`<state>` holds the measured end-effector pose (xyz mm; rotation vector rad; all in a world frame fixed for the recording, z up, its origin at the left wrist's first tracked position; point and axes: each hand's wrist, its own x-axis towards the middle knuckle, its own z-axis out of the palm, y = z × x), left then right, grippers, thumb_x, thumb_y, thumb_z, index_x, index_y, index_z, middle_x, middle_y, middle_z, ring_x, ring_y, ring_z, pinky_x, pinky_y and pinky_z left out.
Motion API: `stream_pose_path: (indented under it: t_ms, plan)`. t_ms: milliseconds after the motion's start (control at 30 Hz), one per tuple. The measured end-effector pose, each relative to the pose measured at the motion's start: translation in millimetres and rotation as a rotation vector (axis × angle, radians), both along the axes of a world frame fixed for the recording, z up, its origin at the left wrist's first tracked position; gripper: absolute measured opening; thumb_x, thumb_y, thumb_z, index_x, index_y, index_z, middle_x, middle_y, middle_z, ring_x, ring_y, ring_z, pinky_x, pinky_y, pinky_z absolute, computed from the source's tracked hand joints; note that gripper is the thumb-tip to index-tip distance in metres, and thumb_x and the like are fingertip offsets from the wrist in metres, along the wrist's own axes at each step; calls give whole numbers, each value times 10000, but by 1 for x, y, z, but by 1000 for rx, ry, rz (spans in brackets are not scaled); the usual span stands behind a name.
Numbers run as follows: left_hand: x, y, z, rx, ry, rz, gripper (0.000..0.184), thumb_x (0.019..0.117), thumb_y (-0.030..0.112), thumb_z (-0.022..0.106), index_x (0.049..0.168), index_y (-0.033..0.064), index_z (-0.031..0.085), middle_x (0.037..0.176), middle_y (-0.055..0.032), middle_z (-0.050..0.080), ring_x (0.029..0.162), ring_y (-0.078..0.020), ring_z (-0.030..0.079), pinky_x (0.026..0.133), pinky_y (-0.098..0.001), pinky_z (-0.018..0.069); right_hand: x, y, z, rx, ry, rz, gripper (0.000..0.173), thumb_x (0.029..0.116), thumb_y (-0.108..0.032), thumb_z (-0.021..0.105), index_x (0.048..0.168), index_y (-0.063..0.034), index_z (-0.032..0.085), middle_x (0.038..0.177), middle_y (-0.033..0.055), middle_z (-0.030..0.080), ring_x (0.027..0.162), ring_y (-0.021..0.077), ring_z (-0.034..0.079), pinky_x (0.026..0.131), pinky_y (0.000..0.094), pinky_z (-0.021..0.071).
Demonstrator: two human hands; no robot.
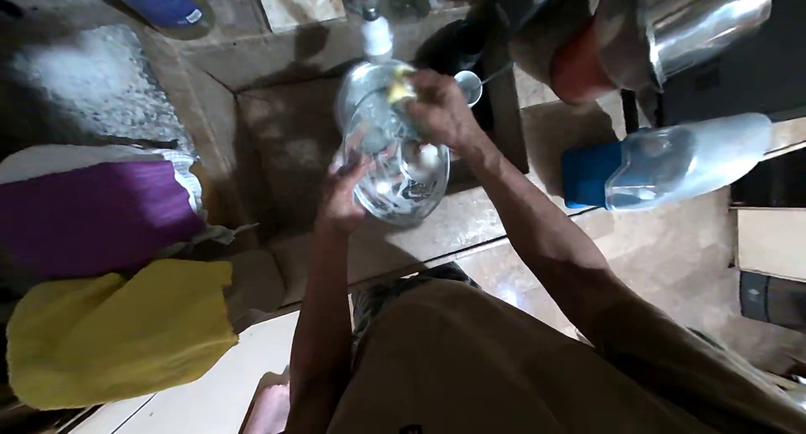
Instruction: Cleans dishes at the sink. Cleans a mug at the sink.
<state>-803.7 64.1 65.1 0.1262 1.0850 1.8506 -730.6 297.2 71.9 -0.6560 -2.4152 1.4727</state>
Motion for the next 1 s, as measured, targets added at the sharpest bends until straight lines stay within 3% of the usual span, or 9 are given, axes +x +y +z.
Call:
stream_pose_path:
  t_ms: [133,233,333,467,600,767,833,900,1000]
  plan:
    - [11,-17,-7,-110,5,72,363,1045,91,500,1405,128,484,1177,-59,702,1016,-204,711,859,-409,622,26,-2,-13,-143,-84,-223,289,948,-152,670,1206,-26,705,1058,106,729,918,157,698,853,382,587]
    - [16,-12,-15,-211,58,14,443,1032,96,549,1466,108,459,1231,-78,684,1043,-200,704,882,-414,619,5,-14,-4,-43,-9,-3,322,906,-123,715,1212,-23,723,1185,124,704,1039,188,685,932,387,579]
    - [13,-10,-16,-210,113,-1,471,1036,109,558,1491,94,437,1269,-107,668,1077,-221,694,915,-439,606,-13,-21,10,87,-6,145,331,876,-206,768,1193,-111,756,1218,75,696,1065,172,675,952,404,567]
    - [12,-22,-5,2,46,131,421,1047,85,470,1464,118,420,1265,-96,680,1093,-249,700,919,-458,611,20,-6,-8,-125,-47,-203,325,937,-160,690,1234,-30,702,1111,112,728,972,174,702,894,402,590]
    - [16,-17,-22,142,-12,260,344,1086,198,425,1423,130,427,1324,-124,642,1148,-294,668,963,-518,573,49,-49,-29,-325,25,-504,359,983,-192,637,1290,-10,670,1084,129,727,932,177,705,835,391,603]
    - [14,-17,-30,193,-63,252,455,1122,367,297,1543,198,335,1522,-102,497,1308,-309,567,1060,-536,504,73,-70,-46,-394,-22,-505,454,942,-180,669,1365,-27,612,1086,141,720,904,202,709,804,417,610]
    - [15,-19,-30,180,-86,247,462,1124,370,301,1543,175,312,1538,-139,481,1325,-357,554,1064,-560,498,69,-57,-47,-237,-47,-422,453,981,-194,635,1409,-51,595,1268,148,676,1074,208,684,925,421,579]
    - [21,-18,-27,128,-95,227,447,1123,349,337,1530,166,342,1467,-151,545,1285,-350,587,1047,-557,512,47,-39,-39,-33,2,-245,411,1005,-179,599,1397,-61,629,1483,161,551,1337,239,560,1102,422,485]
    - [29,-15,-21,-43,-37,161,405,1116,360,369,1453,143,426,1287,-117,664,1141,-278,673,958,-501,577,14,-19,-22,126,151,178,359,961,-145,611,1297,-172,734,1611,120,425,1534,316,311,1254,501,287]
